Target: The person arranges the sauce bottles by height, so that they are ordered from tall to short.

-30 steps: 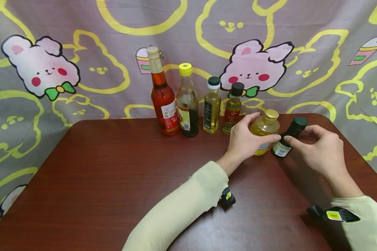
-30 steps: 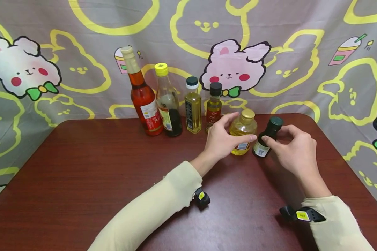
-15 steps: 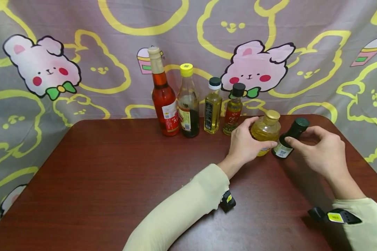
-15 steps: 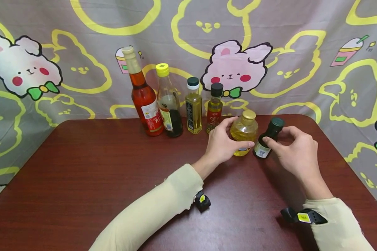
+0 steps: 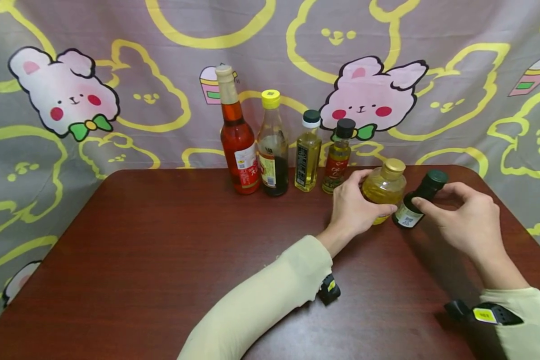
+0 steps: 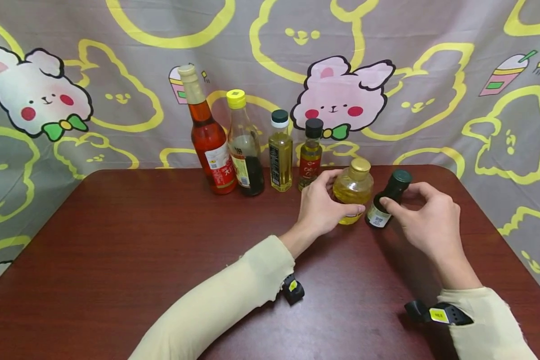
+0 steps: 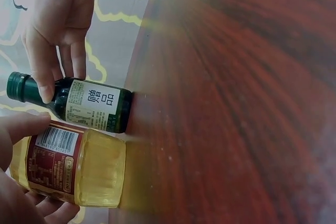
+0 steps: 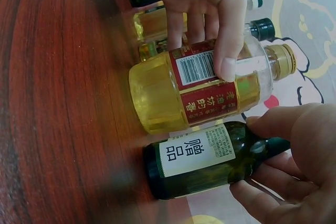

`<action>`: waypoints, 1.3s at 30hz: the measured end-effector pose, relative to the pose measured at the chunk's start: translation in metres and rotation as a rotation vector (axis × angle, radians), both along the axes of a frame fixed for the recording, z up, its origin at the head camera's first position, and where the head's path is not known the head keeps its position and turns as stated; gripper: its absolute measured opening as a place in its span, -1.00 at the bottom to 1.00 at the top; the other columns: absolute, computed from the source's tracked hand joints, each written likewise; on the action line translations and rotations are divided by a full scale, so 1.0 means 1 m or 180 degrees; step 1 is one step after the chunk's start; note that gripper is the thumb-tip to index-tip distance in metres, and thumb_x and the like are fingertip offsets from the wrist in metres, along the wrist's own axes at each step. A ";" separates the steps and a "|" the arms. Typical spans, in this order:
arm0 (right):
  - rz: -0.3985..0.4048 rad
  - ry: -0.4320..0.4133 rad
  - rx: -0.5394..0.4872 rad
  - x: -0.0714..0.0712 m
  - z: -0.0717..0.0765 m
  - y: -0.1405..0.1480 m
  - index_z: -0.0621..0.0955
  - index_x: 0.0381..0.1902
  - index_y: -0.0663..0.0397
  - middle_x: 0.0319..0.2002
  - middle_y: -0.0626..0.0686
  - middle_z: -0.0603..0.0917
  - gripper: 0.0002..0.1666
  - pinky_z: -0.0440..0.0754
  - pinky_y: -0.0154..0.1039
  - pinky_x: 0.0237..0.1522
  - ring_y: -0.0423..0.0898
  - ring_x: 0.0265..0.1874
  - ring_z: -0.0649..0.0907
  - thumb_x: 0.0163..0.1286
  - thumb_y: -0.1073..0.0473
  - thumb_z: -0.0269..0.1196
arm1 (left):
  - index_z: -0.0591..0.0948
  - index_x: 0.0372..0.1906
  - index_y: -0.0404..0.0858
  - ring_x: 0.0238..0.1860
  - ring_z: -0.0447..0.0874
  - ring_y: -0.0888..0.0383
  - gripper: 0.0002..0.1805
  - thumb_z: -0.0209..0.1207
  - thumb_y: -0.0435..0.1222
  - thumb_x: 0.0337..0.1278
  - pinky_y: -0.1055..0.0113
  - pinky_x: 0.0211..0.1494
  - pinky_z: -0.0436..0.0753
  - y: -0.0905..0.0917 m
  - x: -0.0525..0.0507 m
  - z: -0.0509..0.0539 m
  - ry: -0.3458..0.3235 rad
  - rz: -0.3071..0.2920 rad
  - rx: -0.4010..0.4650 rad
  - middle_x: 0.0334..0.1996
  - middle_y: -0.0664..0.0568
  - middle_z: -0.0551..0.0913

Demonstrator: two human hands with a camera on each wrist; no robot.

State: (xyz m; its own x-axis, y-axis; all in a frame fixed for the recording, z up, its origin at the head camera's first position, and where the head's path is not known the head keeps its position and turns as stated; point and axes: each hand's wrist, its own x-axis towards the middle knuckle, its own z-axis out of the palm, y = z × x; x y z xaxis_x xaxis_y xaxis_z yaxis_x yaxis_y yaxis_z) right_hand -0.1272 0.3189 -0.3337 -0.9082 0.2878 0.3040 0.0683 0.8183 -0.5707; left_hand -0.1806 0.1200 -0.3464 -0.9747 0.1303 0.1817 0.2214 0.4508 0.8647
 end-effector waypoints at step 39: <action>0.0009 0.0021 0.0052 -0.002 0.000 0.001 0.71 -0.03 0.17 -0.10 0.33 0.79 -0.43 0.36 -0.30 -0.36 -0.62 -0.33 0.33 0.29 -0.18 0.52 | 0.60 0.31 0.10 0.06 0.81 0.18 -0.21 0.65 0.07 -0.10 0.33 0.06 0.74 0.028 -0.029 0.006 0.0145 0.0826 -0.0266 0.07 0.16 0.83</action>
